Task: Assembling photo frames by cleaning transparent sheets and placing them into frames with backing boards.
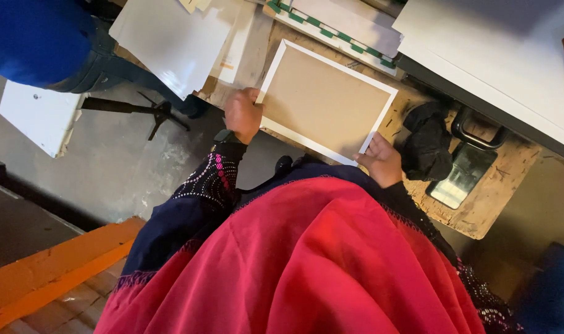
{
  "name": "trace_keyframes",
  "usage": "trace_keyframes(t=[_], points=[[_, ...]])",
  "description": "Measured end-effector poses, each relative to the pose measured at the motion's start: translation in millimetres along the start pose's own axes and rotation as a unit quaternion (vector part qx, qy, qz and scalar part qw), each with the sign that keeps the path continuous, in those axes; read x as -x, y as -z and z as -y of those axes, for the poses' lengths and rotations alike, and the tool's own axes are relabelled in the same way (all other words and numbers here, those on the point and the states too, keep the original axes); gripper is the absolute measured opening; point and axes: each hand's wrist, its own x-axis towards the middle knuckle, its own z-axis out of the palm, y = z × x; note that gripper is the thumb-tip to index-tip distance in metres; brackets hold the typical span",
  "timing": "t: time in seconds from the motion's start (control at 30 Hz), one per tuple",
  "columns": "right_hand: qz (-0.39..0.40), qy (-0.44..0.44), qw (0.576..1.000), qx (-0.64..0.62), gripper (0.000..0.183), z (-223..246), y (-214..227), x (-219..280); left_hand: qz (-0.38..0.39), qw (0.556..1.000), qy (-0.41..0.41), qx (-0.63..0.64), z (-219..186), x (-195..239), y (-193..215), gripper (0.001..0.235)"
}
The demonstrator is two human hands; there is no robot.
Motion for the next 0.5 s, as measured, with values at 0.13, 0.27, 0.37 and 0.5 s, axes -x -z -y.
trace_keyframes(t=[0.13,0.27,0.37,0.5], points=[[0.028,-0.007,0.999,0.029,0.096,-12,8,-7,-0.009,1.000,0.011,-0.002,6,-4,-5,0.030],[0.024,-0.006,1.000,0.010,0.095,-8,4,-3,-0.012,1.000,0.021,-0.010,-2,-2,-5,0.028],[0.018,0.002,0.999,-0.046,0.094,11,-12,2,-0.023,0.998,0.038,-0.044,6,-7,-13,0.026],[-0.001,-0.029,0.999,-0.027,0.093,108,-63,27,-0.023,1.000,0.019,0.001,26,-13,-20,0.019]])
